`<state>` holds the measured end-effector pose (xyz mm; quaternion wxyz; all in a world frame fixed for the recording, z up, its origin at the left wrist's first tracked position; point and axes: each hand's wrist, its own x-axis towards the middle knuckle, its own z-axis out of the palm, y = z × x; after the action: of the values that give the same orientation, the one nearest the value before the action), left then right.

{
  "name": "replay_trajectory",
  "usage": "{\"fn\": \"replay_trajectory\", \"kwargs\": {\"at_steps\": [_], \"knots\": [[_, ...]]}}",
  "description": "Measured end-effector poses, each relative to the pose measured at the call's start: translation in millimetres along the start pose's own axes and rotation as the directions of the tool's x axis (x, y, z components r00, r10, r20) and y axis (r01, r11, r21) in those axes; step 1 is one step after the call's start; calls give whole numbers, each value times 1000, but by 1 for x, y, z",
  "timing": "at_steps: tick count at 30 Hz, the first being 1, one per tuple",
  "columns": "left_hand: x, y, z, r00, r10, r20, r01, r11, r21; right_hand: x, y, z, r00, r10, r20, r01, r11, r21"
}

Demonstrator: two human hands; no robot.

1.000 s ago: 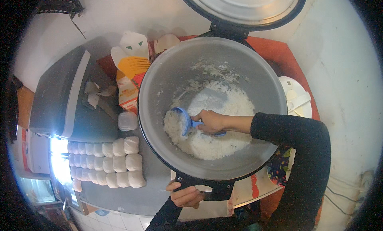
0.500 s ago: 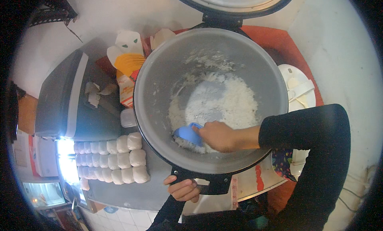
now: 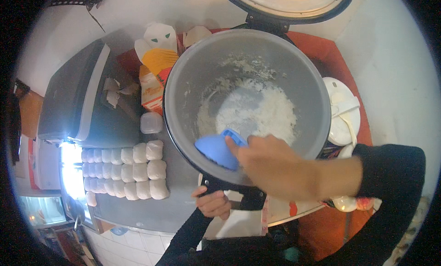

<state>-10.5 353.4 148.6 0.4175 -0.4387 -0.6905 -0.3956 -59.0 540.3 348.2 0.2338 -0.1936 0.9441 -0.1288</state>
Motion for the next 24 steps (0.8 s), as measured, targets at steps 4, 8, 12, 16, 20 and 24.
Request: {"fn": "replay_trajectory", "kwargs": {"at_steps": [4, 8, 12, 16, 20, 24], "knots": [[9, 0, 1, 999, -45, -28, 44, 999, -4, 53, 23, 43, 994, 64, -83, -44, 973, 229], [7, -8, 11, 993, -34, -112, 31, 999, -30, 38, 43, 50, 967, -78, -243, 111, 986, 127], [9, -8, 10, 993, -29, -117, 23, 998, -55, -1, 46, 23, 980, 70, -185, 51, 814, 579], [11, -8, 3, 998, -50, -49, 46, 996, -77, -24, 37, 19, 973, 161, -164, 56, 527, 848], [1, 8, -5, 984, -154, 91, 158, 987, -40, -87, 6, 43, 925, 259, -279, 179, 351, 919], [-76, 38, -47, 753, -472, 458, 542, 840, -26, -140, -47, 119, 912, 349, -217, 270, -109, 957]]}}
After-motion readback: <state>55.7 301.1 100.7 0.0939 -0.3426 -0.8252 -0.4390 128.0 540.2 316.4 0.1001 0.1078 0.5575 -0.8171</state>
